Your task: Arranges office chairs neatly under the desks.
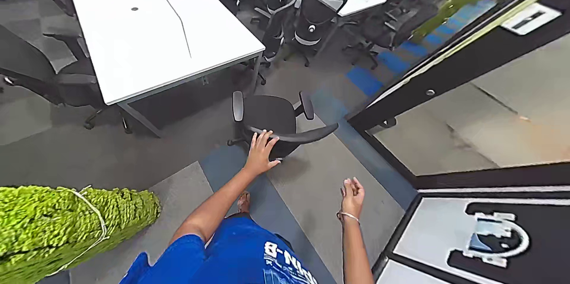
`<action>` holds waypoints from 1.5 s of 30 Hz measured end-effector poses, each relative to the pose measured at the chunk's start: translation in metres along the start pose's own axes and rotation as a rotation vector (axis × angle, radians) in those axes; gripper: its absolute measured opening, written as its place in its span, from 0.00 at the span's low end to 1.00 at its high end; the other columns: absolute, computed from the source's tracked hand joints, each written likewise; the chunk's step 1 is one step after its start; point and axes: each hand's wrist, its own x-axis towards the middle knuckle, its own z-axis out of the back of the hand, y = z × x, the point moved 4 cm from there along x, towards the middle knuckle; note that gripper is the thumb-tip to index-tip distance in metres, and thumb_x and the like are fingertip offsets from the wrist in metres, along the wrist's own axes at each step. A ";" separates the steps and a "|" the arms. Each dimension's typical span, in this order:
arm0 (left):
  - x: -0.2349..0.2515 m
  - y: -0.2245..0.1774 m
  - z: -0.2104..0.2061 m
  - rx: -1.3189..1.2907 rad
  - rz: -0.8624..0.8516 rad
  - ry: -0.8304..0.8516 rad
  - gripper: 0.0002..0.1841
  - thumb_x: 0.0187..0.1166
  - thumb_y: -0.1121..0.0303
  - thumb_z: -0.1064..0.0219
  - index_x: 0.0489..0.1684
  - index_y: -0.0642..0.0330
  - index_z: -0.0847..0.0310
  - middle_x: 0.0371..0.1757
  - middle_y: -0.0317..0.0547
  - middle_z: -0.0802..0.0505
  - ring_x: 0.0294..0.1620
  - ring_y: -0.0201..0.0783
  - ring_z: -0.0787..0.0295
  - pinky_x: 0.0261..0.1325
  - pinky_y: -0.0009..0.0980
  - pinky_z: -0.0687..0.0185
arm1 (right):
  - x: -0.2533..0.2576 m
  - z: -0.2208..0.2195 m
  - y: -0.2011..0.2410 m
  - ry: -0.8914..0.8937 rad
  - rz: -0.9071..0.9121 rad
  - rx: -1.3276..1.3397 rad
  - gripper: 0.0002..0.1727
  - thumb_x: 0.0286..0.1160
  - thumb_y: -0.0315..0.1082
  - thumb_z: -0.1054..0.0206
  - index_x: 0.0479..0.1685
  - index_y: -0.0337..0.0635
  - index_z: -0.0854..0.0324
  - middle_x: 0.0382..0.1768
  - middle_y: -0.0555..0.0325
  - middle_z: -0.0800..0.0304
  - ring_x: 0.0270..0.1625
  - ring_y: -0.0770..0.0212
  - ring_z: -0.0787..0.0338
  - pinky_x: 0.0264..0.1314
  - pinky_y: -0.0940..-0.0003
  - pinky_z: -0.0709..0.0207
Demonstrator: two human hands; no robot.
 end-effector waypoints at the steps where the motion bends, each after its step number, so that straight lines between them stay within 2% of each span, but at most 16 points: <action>1: 0.019 0.006 -0.011 0.034 0.018 0.094 0.49 0.54 0.39 0.17 0.83 0.45 0.26 0.87 0.54 0.26 0.93 0.59 0.44 0.92 0.69 0.64 | 0.029 -0.014 0.015 0.001 0.044 0.002 0.34 0.85 0.35 0.36 0.88 0.33 0.42 0.82 0.35 0.30 0.81 0.50 0.23 0.79 0.56 0.25; 3: 0.044 0.026 -0.035 0.101 0.064 0.276 0.49 0.54 0.42 0.16 0.84 0.45 0.28 0.86 0.52 0.24 0.94 0.59 0.46 0.92 0.68 0.69 | 0.082 -0.043 0.035 0.025 0.120 0.004 0.36 0.85 0.35 0.36 0.88 0.30 0.44 0.84 0.33 0.33 0.85 0.51 0.28 0.86 0.62 0.32; 4: 0.052 0.037 -0.044 0.137 0.073 0.303 0.46 0.56 0.46 0.16 0.82 0.47 0.26 0.82 0.52 0.20 0.91 0.59 0.41 0.92 0.67 0.65 | 0.108 -0.059 0.040 0.047 0.150 -0.011 0.36 0.85 0.35 0.36 0.88 0.29 0.45 0.85 0.33 0.34 0.87 0.51 0.30 0.88 0.62 0.35; 5: 0.058 0.046 -0.048 0.175 0.070 0.267 0.39 0.60 0.48 0.17 0.76 0.49 0.21 0.75 0.52 0.14 0.85 0.57 0.29 0.91 0.63 0.53 | 0.132 -0.075 0.040 0.078 0.174 -0.034 0.37 0.85 0.37 0.37 0.89 0.30 0.45 0.85 0.34 0.34 0.88 0.50 0.32 0.89 0.61 0.37; 6: 0.063 0.052 -0.048 0.212 0.061 0.201 0.31 0.62 0.49 0.19 0.65 0.53 0.15 0.62 0.52 0.08 0.71 0.55 0.16 0.84 0.58 0.36 | 0.154 -0.091 0.036 0.118 0.186 -0.068 0.37 0.86 0.39 0.38 0.89 0.30 0.45 0.86 0.34 0.35 0.89 0.49 0.34 0.89 0.59 0.39; 7: 0.066 0.055 -0.047 0.236 0.073 0.173 0.28 0.61 0.49 0.20 0.57 0.56 0.13 0.53 0.52 0.06 0.60 0.53 0.11 0.76 0.54 0.27 | 0.174 -0.107 0.030 0.158 0.198 -0.104 0.37 0.86 0.41 0.38 0.89 0.31 0.44 0.87 0.34 0.36 0.90 0.47 0.35 0.90 0.57 0.40; 9: 0.070 0.059 -0.045 0.255 0.119 0.201 0.30 0.57 0.45 0.18 0.51 0.59 0.12 0.47 0.54 0.07 0.53 0.54 0.09 0.66 0.53 0.20 | 0.207 -0.136 0.015 0.210 0.209 -0.149 0.34 0.87 0.41 0.39 0.86 0.31 0.38 0.85 0.33 0.34 0.89 0.43 0.35 0.90 0.53 0.41; 11: 0.072 0.058 -0.044 0.268 0.188 0.260 0.33 0.54 0.41 0.18 0.49 0.60 0.13 0.47 0.56 0.07 0.53 0.56 0.10 0.63 0.54 0.21 | 0.231 -0.159 0.005 0.218 0.222 -0.137 0.31 0.85 0.39 0.37 0.83 0.30 0.33 0.83 0.29 0.33 0.88 0.39 0.35 0.89 0.50 0.41; 14: 0.078 0.055 -0.042 0.291 0.280 0.276 0.34 0.51 0.42 0.15 0.47 0.63 0.13 0.47 0.57 0.07 0.55 0.56 0.10 0.66 0.54 0.21 | 0.261 -0.185 -0.009 0.270 0.310 -0.036 0.26 0.81 0.33 0.41 0.73 0.22 0.29 0.79 0.27 0.28 0.86 0.42 0.31 0.91 0.55 0.42; 18: 0.078 0.062 -0.039 0.372 0.298 0.197 0.34 0.40 0.43 0.11 0.40 0.61 0.12 0.41 0.54 0.07 0.50 0.55 0.08 0.63 0.54 0.18 | 0.260 -0.207 -0.009 0.259 0.354 0.032 0.22 0.72 0.32 0.44 0.56 0.19 0.27 0.73 0.26 0.28 0.82 0.42 0.31 0.89 0.55 0.43; 21: 0.080 0.070 -0.034 0.431 0.304 0.162 0.36 0.34 0.42 0.11 0.37 0.62 0.12 0.39 0.54 0.07 0.47 0.56 0.08 0.63 0.54 0.17 | 0.256 -0.229 0.005 0.270 0.367 0.030 0.19 0.70 0.31 0.45 0.50 0.20 0.25 0.71 0.25 0.27 0.81 0.40 0.31 0.89 0.56 0.44; 28: 0.091 0.106 -0.005 0.489 0.474 0.205 0.37 0.36 0.43 0.11 0.39 0.63 0.14 0.41 0.56 0.08 0.50 0.57 0.09 0.66 0.53 0.20 | 0.254 -0.310 0.029 0.372 0.339 0.078 0.16 0.68 0.30 0.44 0.48 0.22 0.25 0.71 0.27 0.28 0.81 0.40 0.32 0.88 0.56 0.44; 33: 0.079 0.125 0.012 0.539 0.501 0.091 0.37 0.33 0.40 0.13 0.33 0.63 0.14 0.36 0.55 0.09 0.44 0.57 0.09 0.60 0.54 0.18 | 0.243 -0.358 0.041 0.481 0.350 0.045 0.15 0.70 0.30 0.44 0.48 0.24 0.24 0.73 0.28 0.27 0.81 0.41 0.30 0.87 0.55 0.40; 35: 0.084 0.137 0.019 0.569 0.487 0.049 0.36 0.34 0.38 0.16 0.30 0.62 0.15 0.33 0.54 0.10 0.41 0.56 0.09 0.57 0.54 0.17 | 0.246 -0.382 0.048 0.502 0.353 0.025 0.15 0.71 0.29 0.45 0.48 0.24 0.23 0.73 0.27 0.27 0.82 0.40 0.30 0.87 0.55 0.40; 38: 0.093 0.152 0.028 0.537 0.542 0.077 0.35 0.38 0.39 0.14 0.32 0.63 0.13 0.35 0.56 0.09 0.44 0.57 0.09 0.58 0.57 0.17 | 0.254 -0.418 0.059 0.546 0.377 -0.004 0.16 0.72 0.28 0.46 0.50 0.23 0.22 0.72 0.28 0.25 0.81 0.40 0.29 0.87 0.54 0.40; 45: 0.083 0.184 0.051 0.595 0.579 -0.024 0.34 0.37 0.39 0.14 0.30 0.61 0.13 0.32 0.53 0.09 0.39 0.55 0.09 0.51 0.55 0.16 | 0.244 -0.507 0.086 0.742 0.465 -0.148 0.17 0.77 0.27 0.48 0.56 0.25 0.21 0.72 0.30 0.23 0.81 0.43 0.27 0.86 0.57 0.37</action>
